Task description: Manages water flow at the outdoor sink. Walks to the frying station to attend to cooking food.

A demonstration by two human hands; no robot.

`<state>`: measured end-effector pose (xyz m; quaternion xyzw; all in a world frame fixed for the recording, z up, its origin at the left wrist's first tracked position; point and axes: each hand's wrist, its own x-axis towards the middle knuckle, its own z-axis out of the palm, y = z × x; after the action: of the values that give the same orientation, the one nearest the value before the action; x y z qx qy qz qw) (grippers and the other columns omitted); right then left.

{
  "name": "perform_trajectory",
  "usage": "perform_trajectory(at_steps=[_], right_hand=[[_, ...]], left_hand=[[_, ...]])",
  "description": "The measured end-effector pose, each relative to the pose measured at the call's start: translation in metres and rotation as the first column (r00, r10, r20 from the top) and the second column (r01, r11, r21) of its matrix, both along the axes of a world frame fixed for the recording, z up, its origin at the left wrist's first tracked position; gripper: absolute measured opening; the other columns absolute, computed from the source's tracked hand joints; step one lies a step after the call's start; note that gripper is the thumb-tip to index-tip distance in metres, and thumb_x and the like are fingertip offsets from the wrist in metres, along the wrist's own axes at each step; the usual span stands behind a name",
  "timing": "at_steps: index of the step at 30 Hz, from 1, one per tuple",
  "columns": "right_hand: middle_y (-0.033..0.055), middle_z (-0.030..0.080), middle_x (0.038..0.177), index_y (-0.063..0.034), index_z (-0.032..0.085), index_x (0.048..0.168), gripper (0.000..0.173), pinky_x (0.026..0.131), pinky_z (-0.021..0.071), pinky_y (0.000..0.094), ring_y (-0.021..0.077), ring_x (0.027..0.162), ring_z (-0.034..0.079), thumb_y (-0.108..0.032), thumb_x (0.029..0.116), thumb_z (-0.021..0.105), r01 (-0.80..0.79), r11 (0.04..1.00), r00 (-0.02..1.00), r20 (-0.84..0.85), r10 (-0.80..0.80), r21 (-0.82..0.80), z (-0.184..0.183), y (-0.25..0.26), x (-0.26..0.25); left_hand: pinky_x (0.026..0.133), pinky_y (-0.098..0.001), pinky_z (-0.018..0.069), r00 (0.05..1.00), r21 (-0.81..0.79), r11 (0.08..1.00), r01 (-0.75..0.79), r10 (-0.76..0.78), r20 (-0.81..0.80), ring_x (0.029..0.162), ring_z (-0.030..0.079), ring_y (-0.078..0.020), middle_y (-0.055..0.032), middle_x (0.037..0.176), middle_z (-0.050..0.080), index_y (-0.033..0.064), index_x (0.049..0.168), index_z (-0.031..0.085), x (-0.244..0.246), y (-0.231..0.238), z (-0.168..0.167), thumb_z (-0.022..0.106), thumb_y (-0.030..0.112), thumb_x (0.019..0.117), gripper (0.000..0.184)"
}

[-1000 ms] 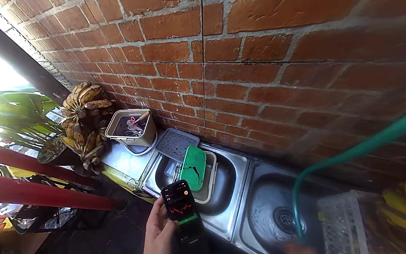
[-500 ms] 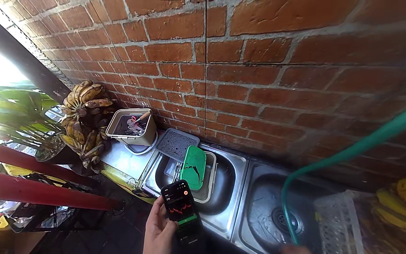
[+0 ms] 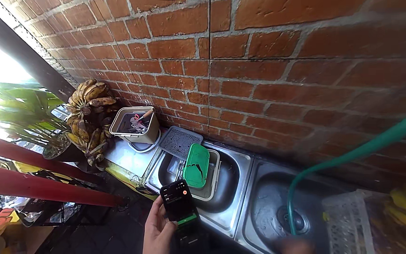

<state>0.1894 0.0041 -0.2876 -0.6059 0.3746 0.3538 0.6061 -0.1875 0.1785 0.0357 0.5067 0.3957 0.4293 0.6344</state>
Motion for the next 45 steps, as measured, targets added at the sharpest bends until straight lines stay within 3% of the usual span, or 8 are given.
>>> perform_trajectory(at_steps=[16, 22, 24, 26, 30, 33, 42, 45], right_hand=[[-0.0055, 0.03, 0.056, -0.0191, 0.042, 0.086, 0.034, 0.043, 0.0333, 0.0263, 0.0085, 0.043, 0.031, -0.039, 0.1098, 0.029, 0.13, 0.991, 0.987, 0.098, -0.126, -0.036, -0.015, -0.004, 0.004], [-0.0016, 0.038, 0.073, -0.016, 0.047, 0.097, 0.028, 0.053, 0.0383, 0.0294, 0.0107, 0.055, 0.038, -0.034, 0.1106, 0.031, 0.174, 0.983, 0.979, 0.12, -0.165, -0.064, -0.01, -0.005, 0.01], [-0.0038, 0.039, 0.067, -0.0177, 0.048, 0.092, 0.029, 0.049, 0.0375, 0.0263, 0.0087, 0.051, 0.038, -0.034, 0.1096, 0.031, 0.201, 0.977, 0.973, 0.132, -0.19, -0.071, -0.015, -0.004, 0.014], [-0.0022, 0.039, 0.073, -0.0161, 0.05, 0.1, 0.028, 0.055, 0.0392, 0.0297, 0.0107, 0.057, 0.04, -0.034, 0.1101, 0.031, 0.209, 0.977, 0.972, 0.117, -0.204, -0.031, -0.018, -0.008, 0.017], [-0.006, 0.031, 0.058, -0.0193, 0.043, 0.088, 0.031, 0.043, 0.0336, 0.0244, 0.007, 0.043, 0.032, -0.038, 0.1104, 0.032, 0.19, 0.982, 0.978, 0.089, -0.19, 0.015, -0.007, -0.007, 0.016], [-0.0041, 0.035, 0.065, -0.0175, 0.047, 0.096, 0.03, 0.048, 0.0365, 0.0267, 0.0087, 0.048, 0.036, -0.038, 0.1106, 0.031, 0.165, 0.986, 0.983, 0.08, -0.164, -0.003, -0.002, -0.008, 0.014], [-0.0051, 0.036, 0.057, -0.0172, 0.044, 0.084, 0.034, 0.04, 0.0348, 0.0207, 0.0057, 0.041, 0.033, -0.033, 0.1103, 0.029, 0.204, 0.978, 0.978, 0.039, -0.206, 0.053, -0.016, -0.009, 0.022], [-0.0079, 0.03, 0.052, -0.0197, 0.044, 0.08, 0.038, 0.04, 0.0331, 0.0209, 0.0051, 0.039, 0.031, -0.037, 0.1105, 0.03, 0.176, 0.98, 0.984, 0.013, -0.178, 0.096, -0.009, -0.007, 0.021]], left_hand=[[0.094, -0.0466, 0.0594, 0.999, -0.003, 1.0, 0.028, -0.028, -0.024, 0.117, 0.067, -0.0336, -0.025, 0.134, 0.061, -0.0085, 0.151, 0.028, 0.012, 0.004, 0.001, 0.048, -0.014, 0.0842, 0.07], [0.095, -0.0467, 0.0596, 0.999, 0.008, 0.999, 0.033, -0.033, -0.03, 0.116, 0.067, -0.0334, -0.025, 0.132, 0.062, -0.0089, 0.15, 0.028, 0.021, 0.005, 0.004, 0.05, -0.016, 0.0857, 0.069], [0.094, -0.047, 0.06, 0.999, 0.014, 0.999, 0.033, -0.032, -0.029, 0.115, 0.068, -0.0338, -0.0253, 0.131, 0.063, -0.0095, 0.149, 0.029, 0.024, 0.006, 0.004, 0.051, -0.016, 0.0852, 0.068], [0.094, -0.0473, 0.06, 0.999, 0.016, 0.999, 0.041, -0.04, -0.036, 0.115, 0.068, -0.0345, -0.0257, 0.131, 0.063, -0.0096, 0.15, 0.028, 0.027, 0.006, 0.005, 0.051, -0.016, 0.0857, 0.068], [0.093, -0.0458, 0.0604, 0.997, 0.009, 0.999, 0.048, -0.047, -0.066, 0.114, 0.068, -0.0332, -0.0248, 0.131, 0.064, -0.0091, 0.151, 0.027, 0.031, 0.008, 0.006, 0.051, -0.015, 0.0861, 0.069], [0.093, -0.0461, 0.0604, 0.996, 0.006, 0.998, 0.062, -0.061, -0.059, 0.114, 0.068, -0.0333, -0.0247, 0.131, 0.063, -0.0093, 0.15, 0.028, 0.033, 0.009, 0.005, 0.05, -0.015, 0.0861, 0.069], [0.094, -0.0451, 0.0607, 0.997, 0.018, 0.998, 0.056, -0.055, -0.059, 0.114, 0.069, -0.0331, -0.0248, 0.131, 0.064, -0.0107, 0.15, 0.026, 0.04, 0.012, 0.006, 0.054, -0.017, 0.0881, 0.068], [0.093, -0.0439, 0.0612, 0.996, 0.02, 0.998, 0.055, -0.054, -0.067, 0.113, 0.069, -0.0321, -0.0238, 0.131, 0.064, -0.0104, 0.15, 0.026, 0.04, 0.014, 0.007, 0.054, -0.016, 0.0884, 0.068]])
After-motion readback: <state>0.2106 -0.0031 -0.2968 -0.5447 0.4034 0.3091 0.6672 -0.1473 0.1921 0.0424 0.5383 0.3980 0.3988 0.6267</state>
